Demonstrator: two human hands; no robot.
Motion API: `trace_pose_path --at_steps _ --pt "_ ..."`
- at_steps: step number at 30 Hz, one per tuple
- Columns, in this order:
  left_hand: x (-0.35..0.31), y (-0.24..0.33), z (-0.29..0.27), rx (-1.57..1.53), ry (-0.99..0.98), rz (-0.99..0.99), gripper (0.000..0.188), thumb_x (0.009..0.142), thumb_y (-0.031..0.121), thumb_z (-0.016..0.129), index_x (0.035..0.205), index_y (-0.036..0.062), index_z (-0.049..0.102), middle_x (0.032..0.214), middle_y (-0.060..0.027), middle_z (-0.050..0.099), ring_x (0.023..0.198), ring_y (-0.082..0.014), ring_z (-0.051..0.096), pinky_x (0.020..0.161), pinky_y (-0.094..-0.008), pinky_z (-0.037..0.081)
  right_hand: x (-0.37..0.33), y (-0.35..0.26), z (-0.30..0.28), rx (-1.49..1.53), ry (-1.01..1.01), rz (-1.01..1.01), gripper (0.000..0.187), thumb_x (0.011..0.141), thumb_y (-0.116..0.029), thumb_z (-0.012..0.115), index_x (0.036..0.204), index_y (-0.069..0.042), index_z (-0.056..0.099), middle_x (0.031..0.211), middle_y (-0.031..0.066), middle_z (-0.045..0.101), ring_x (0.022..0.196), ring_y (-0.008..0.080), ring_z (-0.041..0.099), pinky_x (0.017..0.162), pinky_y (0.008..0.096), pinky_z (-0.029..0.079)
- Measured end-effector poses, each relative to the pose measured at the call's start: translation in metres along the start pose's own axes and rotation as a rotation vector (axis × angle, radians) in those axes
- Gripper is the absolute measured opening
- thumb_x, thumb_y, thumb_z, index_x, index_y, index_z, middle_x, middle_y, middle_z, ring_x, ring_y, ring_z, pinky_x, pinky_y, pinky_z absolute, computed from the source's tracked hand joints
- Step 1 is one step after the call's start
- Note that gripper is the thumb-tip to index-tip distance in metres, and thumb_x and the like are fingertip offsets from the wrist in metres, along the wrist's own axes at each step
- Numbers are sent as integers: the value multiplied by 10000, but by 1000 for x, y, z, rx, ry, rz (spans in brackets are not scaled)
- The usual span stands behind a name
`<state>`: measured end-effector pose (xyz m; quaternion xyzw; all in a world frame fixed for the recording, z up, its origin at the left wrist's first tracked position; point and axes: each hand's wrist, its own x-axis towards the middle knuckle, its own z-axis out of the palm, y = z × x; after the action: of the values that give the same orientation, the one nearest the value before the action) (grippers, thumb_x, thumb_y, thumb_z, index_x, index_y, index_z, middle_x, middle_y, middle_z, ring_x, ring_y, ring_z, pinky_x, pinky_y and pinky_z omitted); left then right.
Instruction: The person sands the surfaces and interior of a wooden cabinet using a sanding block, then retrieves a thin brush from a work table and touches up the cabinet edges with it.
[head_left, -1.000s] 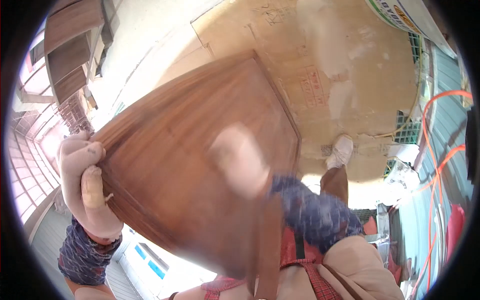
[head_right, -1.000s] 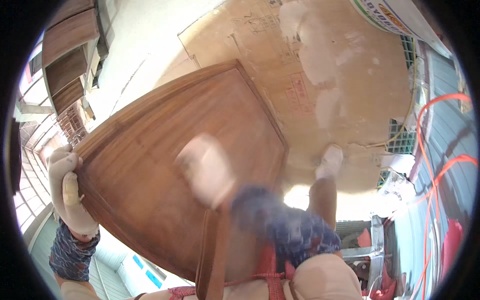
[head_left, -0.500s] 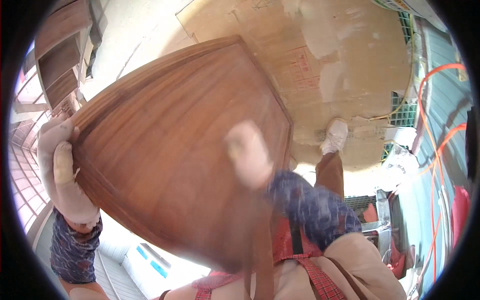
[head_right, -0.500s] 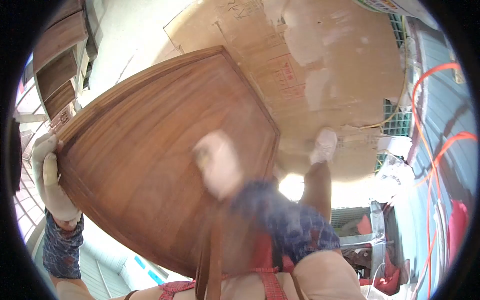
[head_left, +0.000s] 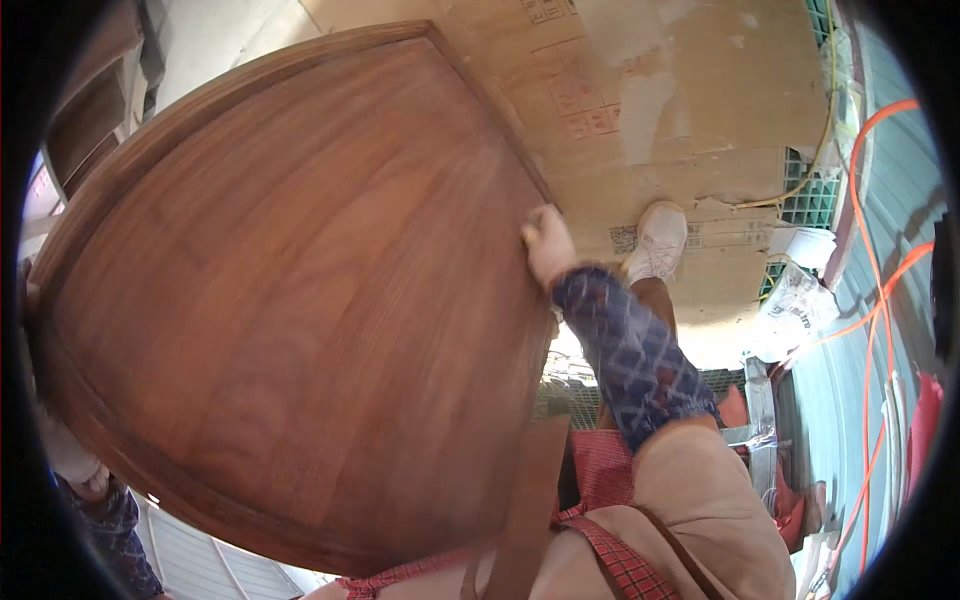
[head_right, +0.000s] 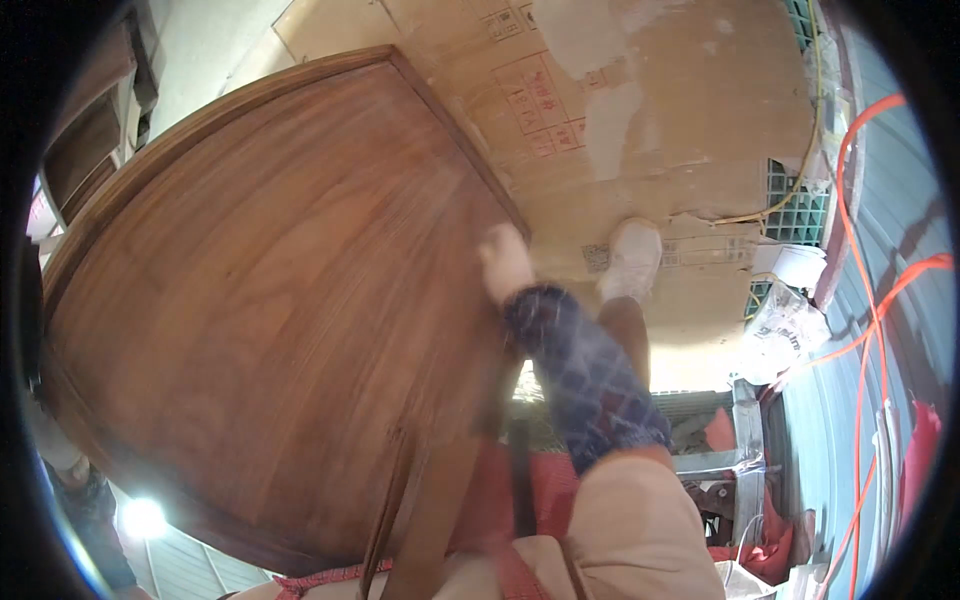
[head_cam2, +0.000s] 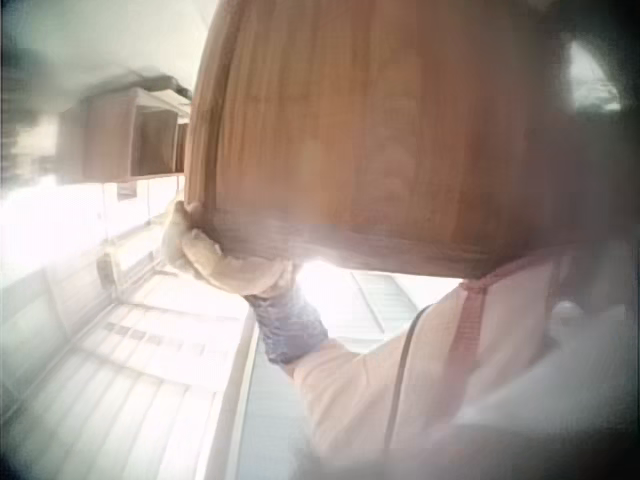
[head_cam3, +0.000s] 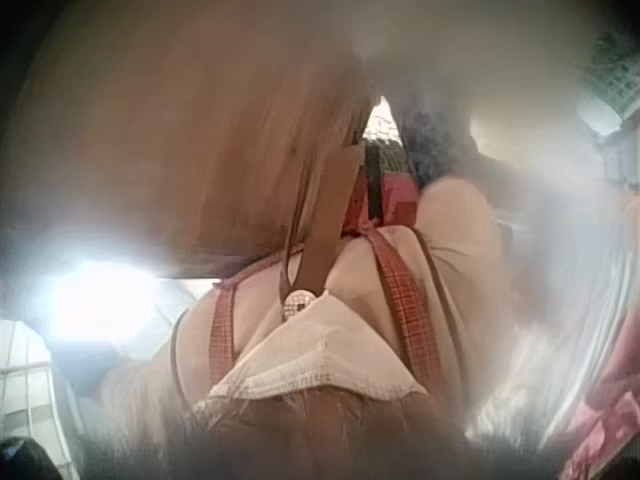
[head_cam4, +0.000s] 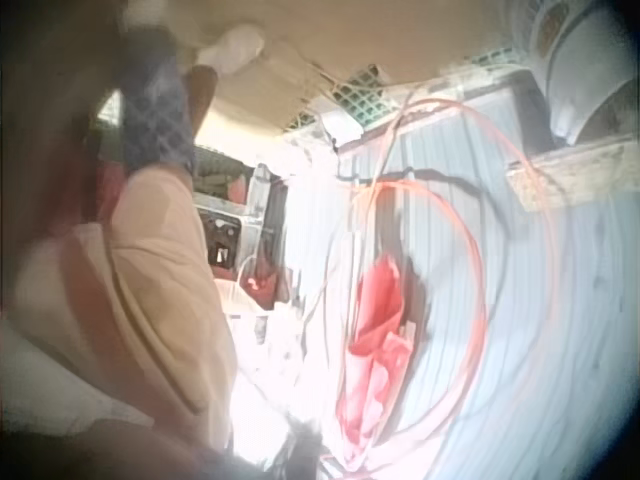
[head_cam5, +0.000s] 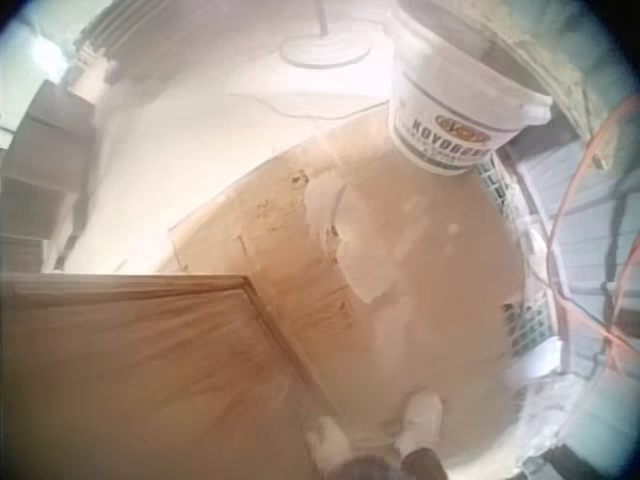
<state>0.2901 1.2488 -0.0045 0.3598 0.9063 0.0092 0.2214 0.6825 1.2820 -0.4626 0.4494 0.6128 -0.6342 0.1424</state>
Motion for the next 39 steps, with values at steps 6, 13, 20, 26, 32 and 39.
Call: trace_pose_path --at_steps 6,13,20,26,32,39 --pt "-2 5 25 -145 104 -6 283 1003 109 384 1145 -38 579 1098 -129 594 1013 -213 561 930 -332 430 -49 -29 -24 79 -147 53 216 891 -94 588 1093 -22 562 1078 190 610 1061 345 572 927 405 447" --pt "11 32 22 -63 497 297 153 849 211 598 843 76 671 785 -115 632 744 -332 565 737 -424 461 -231 -218 -67 218 -312 -387 204 796 31 599 985 -40 566 995 93 586 959 196 560 917 303 430" --pt "-14 46 12 28 442 7 241 884 334 549 947 146 685 970 -80 649 943 -294 565 812 -449 425 -249 -387 -67 187 -372 -548 186 870 36 534 1038 -38 558 879 42 582 814 162 579 721 280 478" --pt "-65 73 17 -181 299 -42 595 852 495 568 1342 158 537 1405 -160 484 1389 -402 303 1183 -524 136 -370 -238 -145 -715 -651 -771 143 814 -64 629 954 -33 628 854 137 616 832 305 601 724 399 488" --pt "-303 138 78 -949 357 61 531 863 315 606 1323 62 529 1291 -195 551 1184 -374 519 1006 -446 427 -388 -222 -257 -497 -413 -557 267 927 -216 626 1132 -52 576 978 129 604 908 238 576 818 378 468" --pt "-451 200 88 -2170 138 -194 424 1006 241 503 1351 -3 474 1339 -81 513 1241 -165 468 1038 -292 392 -497 -424 -147 -96 -323 -526 356 893 -182 643 1186 -4 548 963 136 593 910 251 587 795 372 498"
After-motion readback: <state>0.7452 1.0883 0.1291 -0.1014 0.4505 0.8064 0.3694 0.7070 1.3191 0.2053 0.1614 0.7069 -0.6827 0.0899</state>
